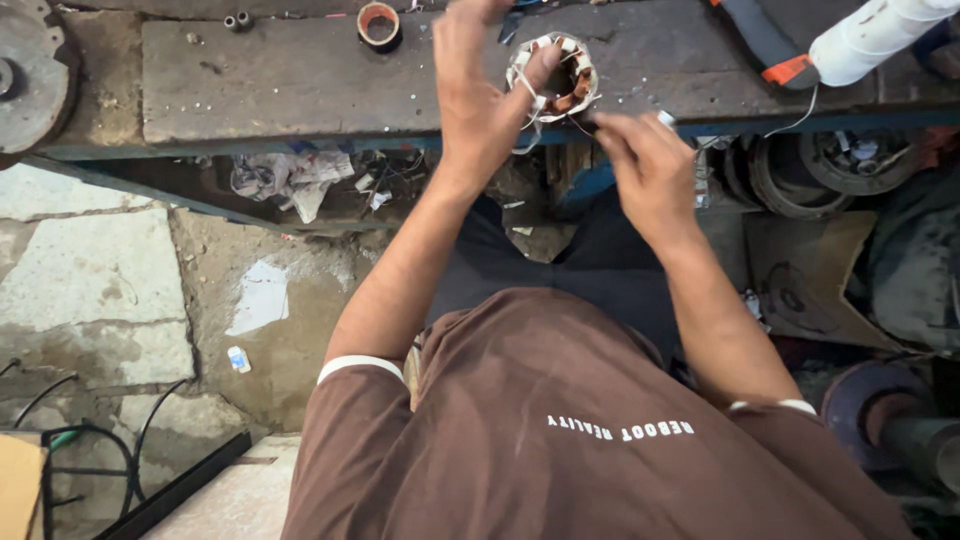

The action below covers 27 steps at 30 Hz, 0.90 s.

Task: The person winds a white insulated wire around the slots of a motor stator. They repeatedly pull the wire through the slots and wrap it around the copper coils, gradually building up the winding layer by layer.

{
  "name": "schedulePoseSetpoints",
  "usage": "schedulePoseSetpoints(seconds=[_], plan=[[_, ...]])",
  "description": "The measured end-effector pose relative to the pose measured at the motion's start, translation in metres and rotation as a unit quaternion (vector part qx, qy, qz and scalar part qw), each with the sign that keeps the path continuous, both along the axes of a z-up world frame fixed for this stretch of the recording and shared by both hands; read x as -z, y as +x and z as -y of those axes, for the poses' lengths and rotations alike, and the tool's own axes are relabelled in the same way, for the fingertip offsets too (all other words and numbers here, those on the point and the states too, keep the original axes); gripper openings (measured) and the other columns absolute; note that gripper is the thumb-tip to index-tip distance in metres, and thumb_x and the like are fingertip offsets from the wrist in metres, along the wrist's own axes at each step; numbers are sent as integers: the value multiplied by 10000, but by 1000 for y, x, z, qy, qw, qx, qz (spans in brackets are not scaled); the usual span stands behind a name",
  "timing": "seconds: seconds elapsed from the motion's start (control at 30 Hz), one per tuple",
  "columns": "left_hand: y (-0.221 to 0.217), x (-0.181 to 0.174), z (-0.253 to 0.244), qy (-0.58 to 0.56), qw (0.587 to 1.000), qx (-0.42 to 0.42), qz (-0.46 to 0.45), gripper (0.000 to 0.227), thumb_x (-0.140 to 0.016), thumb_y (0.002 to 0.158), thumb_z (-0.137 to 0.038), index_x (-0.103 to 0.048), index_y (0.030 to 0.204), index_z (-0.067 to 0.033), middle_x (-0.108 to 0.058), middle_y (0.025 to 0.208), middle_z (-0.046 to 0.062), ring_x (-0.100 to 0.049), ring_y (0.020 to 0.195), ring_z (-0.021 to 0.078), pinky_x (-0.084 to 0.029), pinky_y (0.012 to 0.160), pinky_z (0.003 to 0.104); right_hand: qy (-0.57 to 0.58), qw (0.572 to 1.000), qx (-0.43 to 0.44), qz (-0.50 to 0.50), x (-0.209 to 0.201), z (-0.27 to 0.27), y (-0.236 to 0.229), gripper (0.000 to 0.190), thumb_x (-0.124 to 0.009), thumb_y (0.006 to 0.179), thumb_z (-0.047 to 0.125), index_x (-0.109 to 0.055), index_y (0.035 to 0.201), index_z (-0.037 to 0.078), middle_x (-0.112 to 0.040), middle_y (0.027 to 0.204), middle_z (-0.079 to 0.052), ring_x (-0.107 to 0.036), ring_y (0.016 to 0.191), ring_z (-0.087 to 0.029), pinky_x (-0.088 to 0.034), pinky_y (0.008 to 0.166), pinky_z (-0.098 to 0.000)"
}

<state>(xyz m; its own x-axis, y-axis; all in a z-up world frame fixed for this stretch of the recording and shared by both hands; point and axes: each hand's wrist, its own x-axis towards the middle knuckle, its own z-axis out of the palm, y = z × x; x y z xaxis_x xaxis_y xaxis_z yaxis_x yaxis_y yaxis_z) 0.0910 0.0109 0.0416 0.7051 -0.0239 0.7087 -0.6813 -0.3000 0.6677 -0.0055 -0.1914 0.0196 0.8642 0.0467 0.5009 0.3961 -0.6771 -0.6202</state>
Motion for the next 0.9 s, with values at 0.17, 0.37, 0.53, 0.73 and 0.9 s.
schedulePoseSetpoints(seconds=[0.17,0.37,0.53,0.73,0.9], plan=[[10,-30,-10,37,999,8,37,371,-886,968,-187,-654,1238,-86,-646,1240,50,-590,1150,269,-473,990,390,125,984,47,-117,46,56,-60,132,-682,1040,-57,-718,1157,-9,-696,963,-101,-664,850,-152,-529,771,-284],[27,-33,-7,200,953,226,39,235,-791,874,-26,-686,1069,-103,-650,1184,4,-602,1148,245,-456,981,427,322,906,211,-174,125,150,-156,108,-644,1072,-55,-632,1173,-17,-705,1010,-99,-652,830,-120,-546,765,-252],[38,-19,0,258,922,290,-6,146,-831,882,-80,-732,984,-116,-653,1140,17,-602,1127,265,-465,959,419,321,895,272,-148,156,199,-214,78,-662,1099,-59,-634,1162,-23,-703,993,-102,-652,846,-125,-552,792,-251],[43,-5,-17,279,928,248,-16,192,-834,787,-76,-738,953,-96,-647,1198,59,-571,1164,317,-473,966,419,64,891,300,-335,145,220,-221,151,-682,1019,20,-707,1158,-33,-724,949,-158,-682,825,-191,-541,761,-332],[36,6,-36,245,939,234,-57,203,-810,848,-37,-724,1026,-79,-618,1247,68,-574,1218,299,-494,1005,397,-26,863,246,-440,122,214,-200,295,-798,919,181,-739,1142,-2,-734,957,-186,-688,850,-236,-527,766,-400]])
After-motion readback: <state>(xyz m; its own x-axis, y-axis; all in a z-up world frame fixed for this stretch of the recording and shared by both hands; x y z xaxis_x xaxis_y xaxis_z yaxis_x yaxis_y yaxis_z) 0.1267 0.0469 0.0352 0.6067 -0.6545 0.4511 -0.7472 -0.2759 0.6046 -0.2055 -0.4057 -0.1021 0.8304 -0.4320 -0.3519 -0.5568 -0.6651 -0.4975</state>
